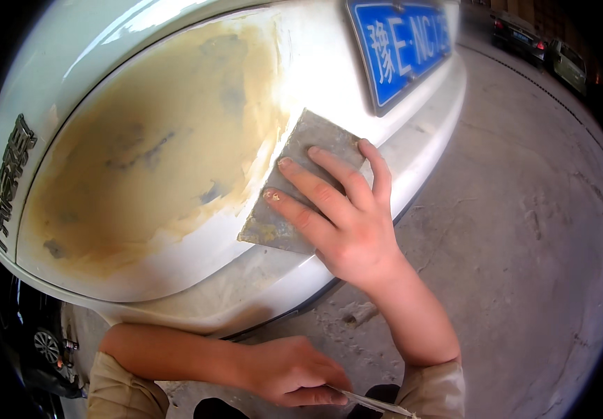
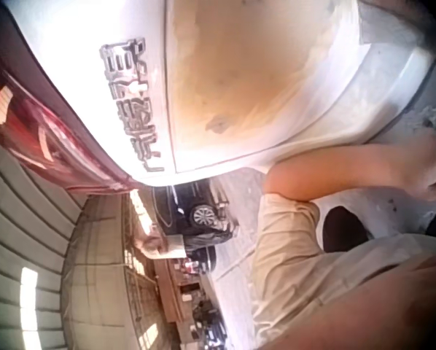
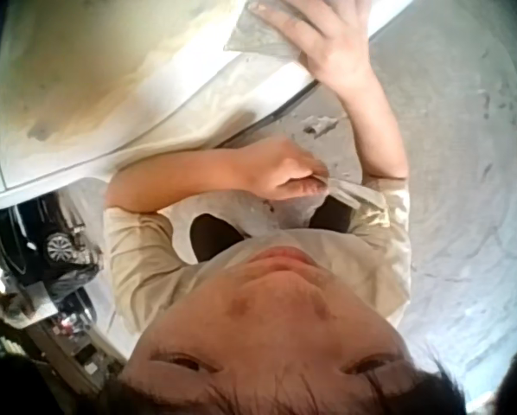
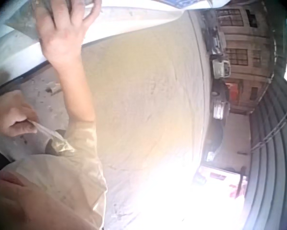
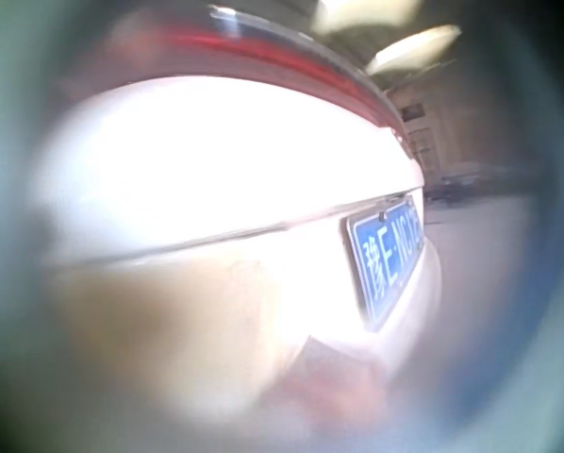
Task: The person applies beige body filler to the rear bumper of a white car using a metal putty knife. They repeatedly scoop the filler from a plastic sheet and spread it over a damaged area on the bumper, smoothing the surface.
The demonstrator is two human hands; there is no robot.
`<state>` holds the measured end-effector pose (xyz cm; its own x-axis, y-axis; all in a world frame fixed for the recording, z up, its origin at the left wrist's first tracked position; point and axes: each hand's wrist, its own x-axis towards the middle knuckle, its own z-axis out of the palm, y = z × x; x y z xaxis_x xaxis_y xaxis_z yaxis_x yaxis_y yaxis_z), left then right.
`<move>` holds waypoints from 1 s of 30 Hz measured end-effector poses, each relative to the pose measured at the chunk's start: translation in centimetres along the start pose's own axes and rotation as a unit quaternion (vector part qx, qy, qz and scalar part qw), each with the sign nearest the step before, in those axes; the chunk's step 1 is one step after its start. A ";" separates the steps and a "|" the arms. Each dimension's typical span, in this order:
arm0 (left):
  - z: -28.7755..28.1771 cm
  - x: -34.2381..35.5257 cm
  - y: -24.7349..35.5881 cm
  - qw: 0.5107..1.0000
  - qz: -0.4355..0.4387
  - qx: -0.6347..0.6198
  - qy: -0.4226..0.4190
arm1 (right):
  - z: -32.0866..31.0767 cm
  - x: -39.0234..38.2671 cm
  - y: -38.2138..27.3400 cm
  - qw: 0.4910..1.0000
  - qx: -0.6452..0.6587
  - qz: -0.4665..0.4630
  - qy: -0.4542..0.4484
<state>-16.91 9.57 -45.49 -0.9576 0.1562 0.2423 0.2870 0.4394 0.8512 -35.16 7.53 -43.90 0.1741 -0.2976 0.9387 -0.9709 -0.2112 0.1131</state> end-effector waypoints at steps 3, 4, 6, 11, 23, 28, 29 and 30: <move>0.1 0.0 -0.3 1.000 0.006 0.003 0.010 | -1.0 -0.7 0.4 1.000 0.015 0.011 0.005; 0.1 0.0 -0.3 1.000 0.010 0.006 0.014 | -1.7 -1.2 0.4 0.999 0.032 0.027 0.024; 0.0 -0.2 -0.1 0.999 0.010 0.017 0.027 | -3.1 -2.7 0.7 0.992 0.086 0.052 0.079; -0.6 -0.1 0.6 0.997 -0.017 -0.002 0.079 | -8.4 -10.6 -2.4 0.815 0.378 0.332 0.289; -0.7 -0.1 0.3 0.990 -0.051 -0.032 0.125 | -15.7 -15.6 -3.9 0.919 0.283 0.275 0.012; -0.5 0.4 -0.1 0.997 0.015 0.031 0.069 | -11.9 -11.6 -1.9 0.884 0.222 0.327 0.249; -0.6 0.3 -0.2 0.997 0.028 0.048 0.061 | -10.7 -8.6 -1.0 0.928 0.152 0.278 0.199; -0.6 0.1 -0.1 0.997 0.013 0.048 0.066 | -9.4 -5.4 -0.1 0.959 0.082 0.218 0.159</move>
<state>-17.05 9.02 -45.26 -0.9427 0.0533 0.3293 0.3078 0.5197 0.7970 -37.50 17.90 -45.88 -0.3278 -0.0973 0.9397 -0.8962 -0.2829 -0.3419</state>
